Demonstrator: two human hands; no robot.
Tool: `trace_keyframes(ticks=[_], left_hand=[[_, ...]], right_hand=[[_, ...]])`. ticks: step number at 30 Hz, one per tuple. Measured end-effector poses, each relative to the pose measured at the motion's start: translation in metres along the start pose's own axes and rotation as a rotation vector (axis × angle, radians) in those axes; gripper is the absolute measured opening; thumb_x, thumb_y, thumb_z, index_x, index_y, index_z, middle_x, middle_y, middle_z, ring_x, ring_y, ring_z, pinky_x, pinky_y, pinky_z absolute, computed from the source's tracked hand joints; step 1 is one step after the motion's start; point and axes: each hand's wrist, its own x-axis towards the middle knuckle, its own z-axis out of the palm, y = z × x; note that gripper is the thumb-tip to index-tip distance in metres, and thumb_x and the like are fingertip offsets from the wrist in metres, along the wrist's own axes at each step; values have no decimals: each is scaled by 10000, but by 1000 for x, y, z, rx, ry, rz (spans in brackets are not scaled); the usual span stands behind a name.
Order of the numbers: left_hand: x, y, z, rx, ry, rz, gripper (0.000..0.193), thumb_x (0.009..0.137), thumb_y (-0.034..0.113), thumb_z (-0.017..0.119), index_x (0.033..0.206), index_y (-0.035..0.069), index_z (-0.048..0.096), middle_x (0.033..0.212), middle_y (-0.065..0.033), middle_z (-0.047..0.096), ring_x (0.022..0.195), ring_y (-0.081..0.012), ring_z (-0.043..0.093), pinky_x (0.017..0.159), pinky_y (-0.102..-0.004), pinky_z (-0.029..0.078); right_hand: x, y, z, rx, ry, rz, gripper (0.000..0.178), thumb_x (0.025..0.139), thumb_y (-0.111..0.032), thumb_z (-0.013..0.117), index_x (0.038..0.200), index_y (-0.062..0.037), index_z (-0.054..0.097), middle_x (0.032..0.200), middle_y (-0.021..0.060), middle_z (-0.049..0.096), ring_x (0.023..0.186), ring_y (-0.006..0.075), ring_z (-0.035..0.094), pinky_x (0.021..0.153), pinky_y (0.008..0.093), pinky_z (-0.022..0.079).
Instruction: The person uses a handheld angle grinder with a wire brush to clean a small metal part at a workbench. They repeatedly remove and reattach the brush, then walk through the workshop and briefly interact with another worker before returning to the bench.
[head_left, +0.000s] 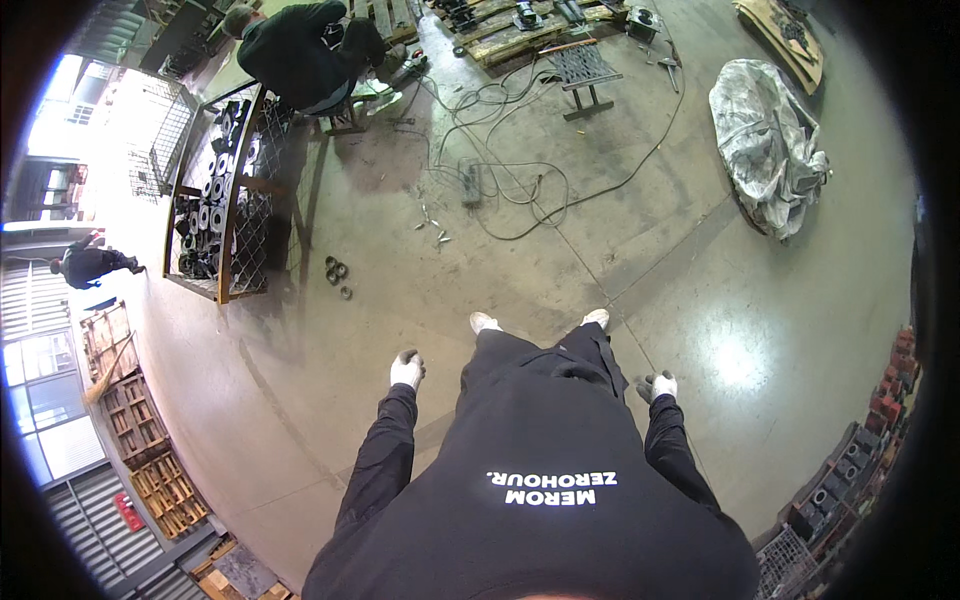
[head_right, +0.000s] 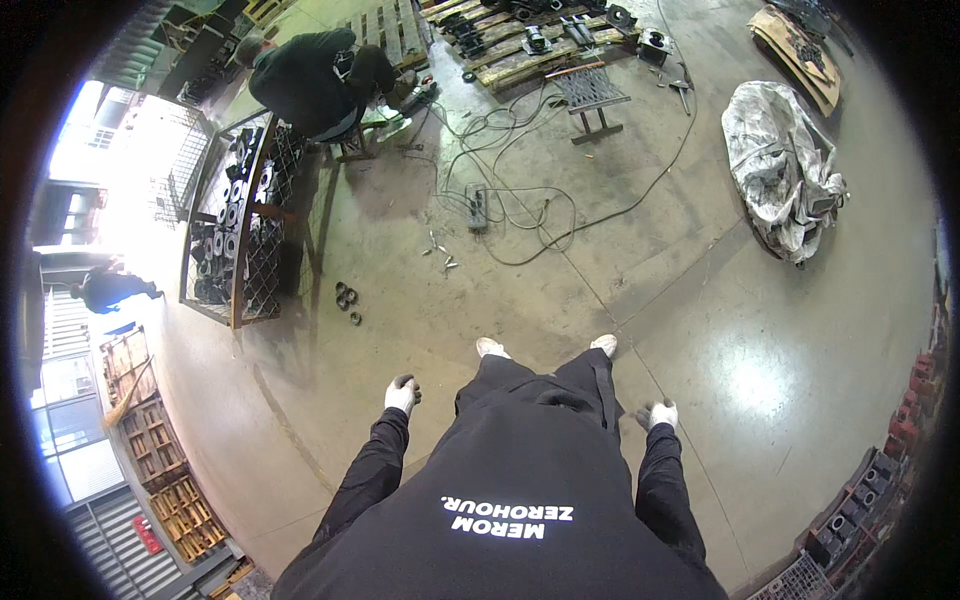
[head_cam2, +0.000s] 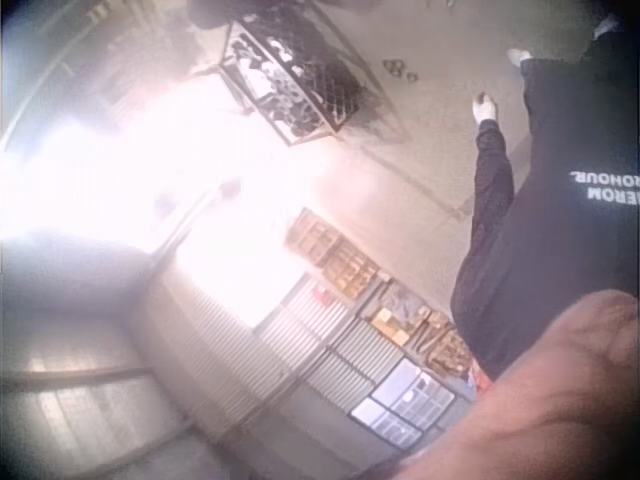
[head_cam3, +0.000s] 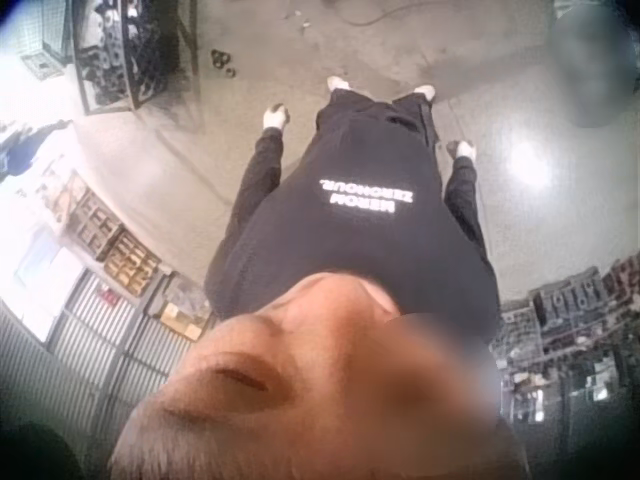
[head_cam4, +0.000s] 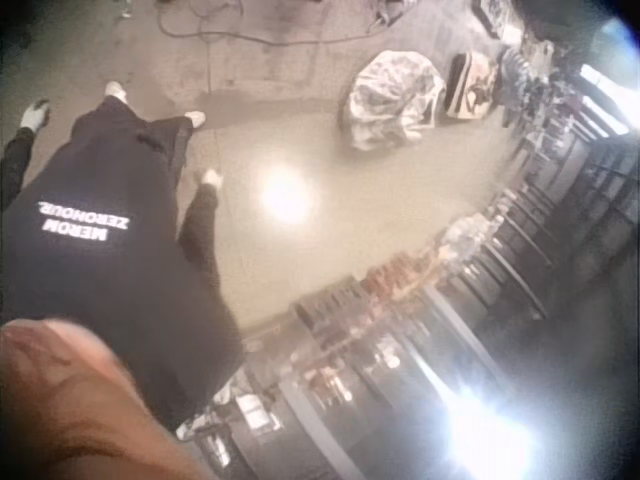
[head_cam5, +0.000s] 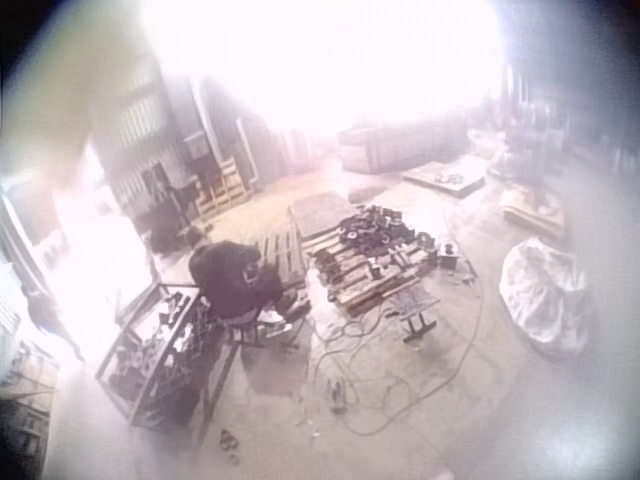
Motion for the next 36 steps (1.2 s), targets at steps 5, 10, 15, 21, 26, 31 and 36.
trace_keyframes(ticks=[5, 10, 15, 21, 26, 31, 36], left_hand=[[-44, 30, 111, 171, -92, 73, 329, 942, 145, 563, 1217, -33, 600, 884, -111, 671, 655, -158, 621, 611, -285, 523], [-77, 64, 208, 246, -110, 178, 308, 935, 174, 593, 1174, -14, 640, 912, -129, 700, 710, -146, 631, 673, -278, 519], [-88, 92, 266, 437, -91, 143, 304, 909, 186, 588, 1132, -3, 667, 1087, -207, 707, 1078, -317, 667, 958, -361, 505], [-71, 137, 343, 555, -92, 60, 340, 885, 241, 596, 1124, 17, 686, 1107, -196, 707, 1078, -319, 665, 959, -376, 504], [-24, 227, 446, 860, -107, 245, 332, 869, 270, 591, 1035, 13, 720, 973, -205, 731, 873, -306, 715, 820, -383, 548], [27, 420, 588, 812, -234, 539, 298, 912, 280, 565, 907, 3, 675, 709, -143, 692, 612, -250, 679, 603, -396, 534], [27, 628, 706, 543, -317, 653, 283, 922, 220, 554, 1067, 7, 671, 817, -135, 719, 666, -199, 688, 648, -343, 548]], right_hand=[[50, -48, -41, 0, -18, -107, 620, 933, 5, 466, 1491, -166, 258, 1191, 310, 586, 857, 439, 671, 687, 522, 570], [104, -81, -96, 52, -45, -31, 516, 936, -63, 512, 1426, -143, 371, 1208, 326, 585, 932, 463, 653, 749, 547, 563], [135, -125, -119, 29, -106, 23, 493, 909, -27, 522, 1386, -79, 409, 1296, 385, 521, 1099, 522, 600, 843, 592, 554], [167, -213, -93, 52, -108, 46, 492, 897, -25, 567, 1367, -48, 421, 1087, 259, 634, 848, 374, 680, 673, 449, 595], [179, -328, -68, 99, 66, -5, 564, 829, 58, 604, 1355, -62, 440, 996, 238, 641, 681, 312, 653, 559, 404, 564], [187, -461, -49, 61, 97, -88, 486, 899, -47, 571, 1364, -106, 442, 1063, 209, 662, 597, 214, 614, 472, 284, 483], [214, -557, -22, 62, 90, -35, 557, 856, 8, 576, 1388, -88, 442, 1070, 246, 664, 537, 184, 559, 409, 283, 416]])
